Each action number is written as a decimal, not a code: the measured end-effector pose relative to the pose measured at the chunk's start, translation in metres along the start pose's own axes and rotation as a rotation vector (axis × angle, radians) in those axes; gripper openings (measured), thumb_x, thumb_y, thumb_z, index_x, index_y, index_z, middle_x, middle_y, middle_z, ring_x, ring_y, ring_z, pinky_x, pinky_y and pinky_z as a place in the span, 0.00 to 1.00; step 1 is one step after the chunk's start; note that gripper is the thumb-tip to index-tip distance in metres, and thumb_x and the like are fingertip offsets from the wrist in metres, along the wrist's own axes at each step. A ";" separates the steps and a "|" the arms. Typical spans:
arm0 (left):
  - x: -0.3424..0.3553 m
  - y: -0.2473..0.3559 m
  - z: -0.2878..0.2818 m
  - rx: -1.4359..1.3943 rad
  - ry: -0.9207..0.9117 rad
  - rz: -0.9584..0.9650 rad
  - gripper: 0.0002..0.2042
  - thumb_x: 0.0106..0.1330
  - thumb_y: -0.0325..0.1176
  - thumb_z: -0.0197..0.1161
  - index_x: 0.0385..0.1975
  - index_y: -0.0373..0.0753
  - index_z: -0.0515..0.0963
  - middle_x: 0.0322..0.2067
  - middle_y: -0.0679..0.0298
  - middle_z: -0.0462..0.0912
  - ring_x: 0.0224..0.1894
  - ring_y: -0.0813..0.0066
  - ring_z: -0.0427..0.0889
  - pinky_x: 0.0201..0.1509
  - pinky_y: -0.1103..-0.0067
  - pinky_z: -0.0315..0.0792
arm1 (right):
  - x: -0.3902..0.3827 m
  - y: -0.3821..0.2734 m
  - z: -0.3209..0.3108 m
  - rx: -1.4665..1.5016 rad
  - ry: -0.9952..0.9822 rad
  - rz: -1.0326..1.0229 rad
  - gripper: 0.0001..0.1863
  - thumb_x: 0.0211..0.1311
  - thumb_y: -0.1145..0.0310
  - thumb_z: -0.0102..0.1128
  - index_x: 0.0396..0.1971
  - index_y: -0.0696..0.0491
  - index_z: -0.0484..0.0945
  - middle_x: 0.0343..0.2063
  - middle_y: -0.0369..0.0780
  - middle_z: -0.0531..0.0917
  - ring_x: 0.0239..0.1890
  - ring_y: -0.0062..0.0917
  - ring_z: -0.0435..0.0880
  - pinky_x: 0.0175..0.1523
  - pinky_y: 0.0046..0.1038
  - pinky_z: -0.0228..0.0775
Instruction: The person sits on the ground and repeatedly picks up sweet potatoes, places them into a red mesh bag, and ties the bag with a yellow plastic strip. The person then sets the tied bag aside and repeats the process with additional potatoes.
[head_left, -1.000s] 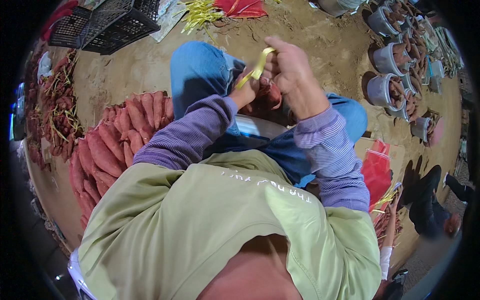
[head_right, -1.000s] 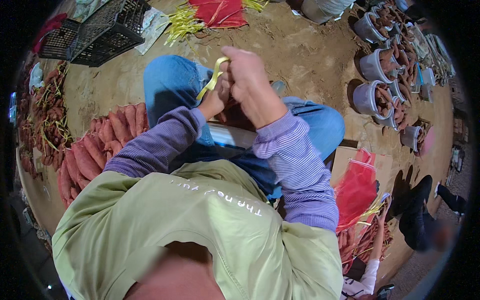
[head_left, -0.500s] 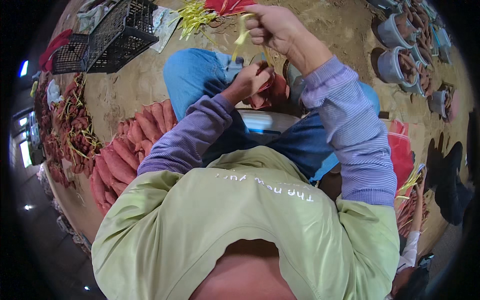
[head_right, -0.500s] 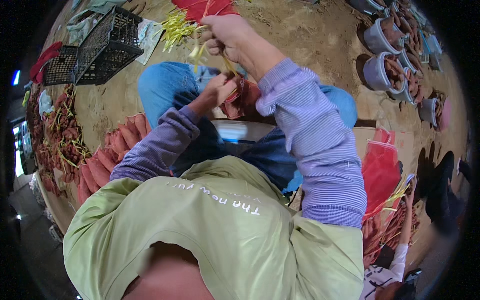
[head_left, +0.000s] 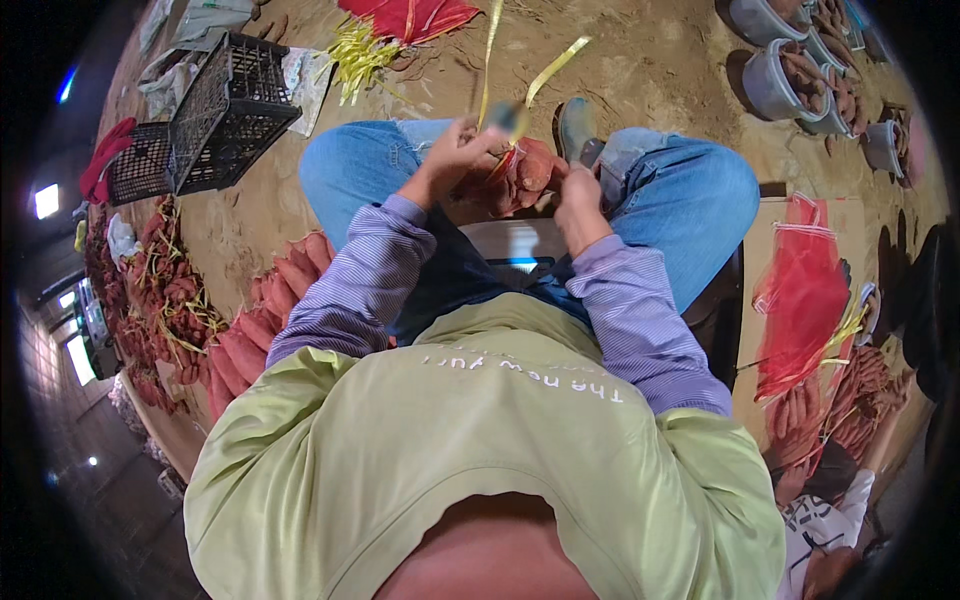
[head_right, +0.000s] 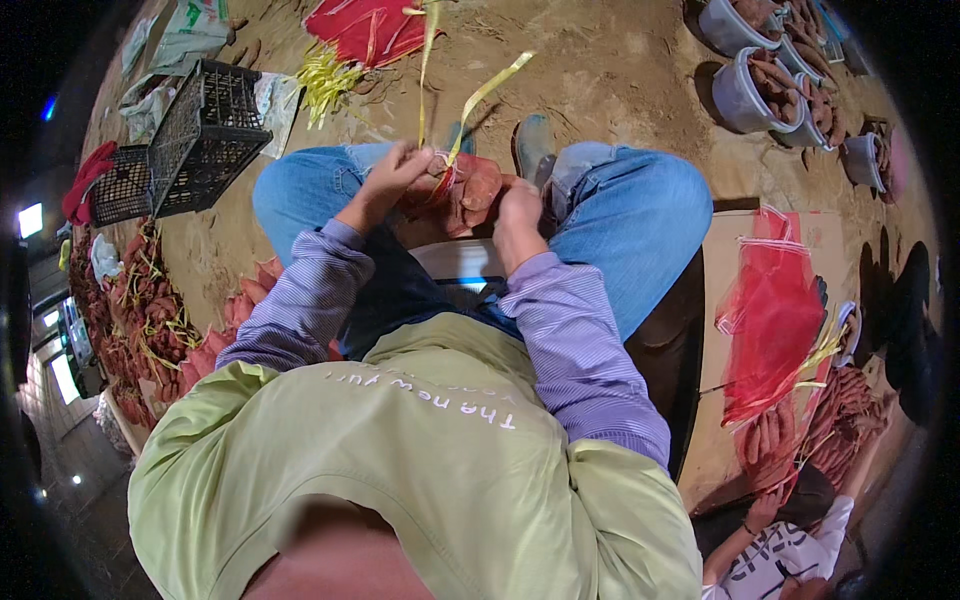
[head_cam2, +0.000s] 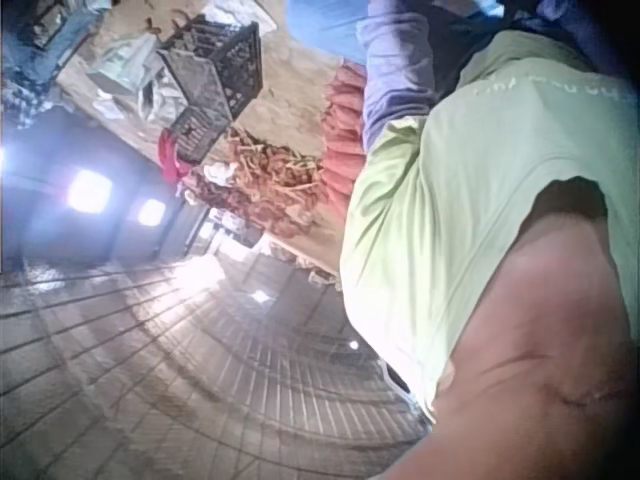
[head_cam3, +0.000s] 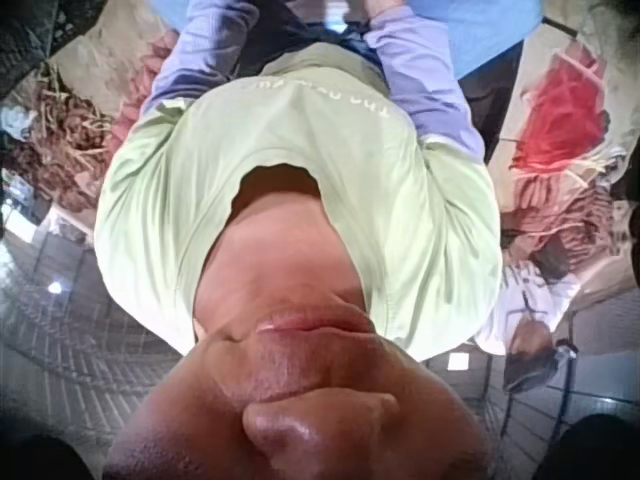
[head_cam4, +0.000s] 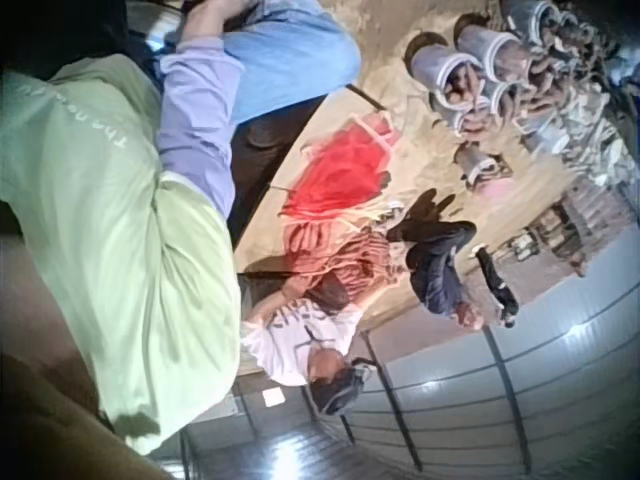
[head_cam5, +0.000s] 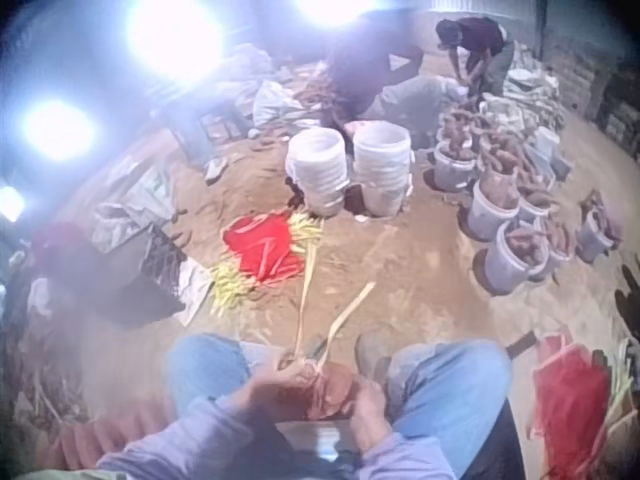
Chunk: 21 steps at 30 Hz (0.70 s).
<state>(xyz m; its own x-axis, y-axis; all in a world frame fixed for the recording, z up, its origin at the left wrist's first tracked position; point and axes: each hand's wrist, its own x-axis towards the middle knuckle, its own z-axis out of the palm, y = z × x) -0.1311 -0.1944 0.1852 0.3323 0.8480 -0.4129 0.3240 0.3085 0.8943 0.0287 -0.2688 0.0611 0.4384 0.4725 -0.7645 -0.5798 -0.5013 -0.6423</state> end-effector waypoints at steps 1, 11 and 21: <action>0.002 0.000 0.004 0.014 -0.034 -0.010 0.22 0.73 0.45 0.42 0.44 0.29 0.75 0.38 0.59 0.80 0.42 0.76 0.76 0.51 0.81 0.67 | 0.020 0.026 0.006 -0.036 -0.008 -0.181 0.19 0.69 0.59 0.36 0.32 0.53 0.76 0.29 0.37 0.78 0.30 0.28 0.78 0.28 0.32 0.70; -0.004 -0.034 0.029 -0.870 -0.195 -0.368 0.27 0.72 0.53 0.32 0.51 0.39 0.71 0.43 0.57 0.78 0.43 0.65 0.78 0.50 0.69 0.73 | -0.049 -0.006 0.057 -0.498 0.111 -0.347 0.27 0.67 0.52 0.32 0.48 0.58 0.73 0.51 0.51 0.74 0.59 0.46 0.65 0.62 0.42 0.54; -0.001 0.001 0.019 -0.437 0.099 -0.314 0.28 0.70 0.56 0.41 0.53 0.36 0.71 0.48 0.59 0.78 0.47 0.66 0.78 0.54 0.71 0.72 | -0.015 0.008 0.037 0.553 -0.133 -0.254 0.14 0.57 0.63 0.61 0.32 0.60 0.77 0.31 0.39 0.80 0.32 0.25 0.78 0.39 0.28 0.71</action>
<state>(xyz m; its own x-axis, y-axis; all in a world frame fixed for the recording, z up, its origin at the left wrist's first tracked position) -0.1141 -0.2033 0.1830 0.1870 0.7160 -0.6726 -0.0107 0.6862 0.7274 -0.0077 -0.2536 0.0695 0.5406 0.6321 -0.5552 -0.7539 0.0711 -0.6531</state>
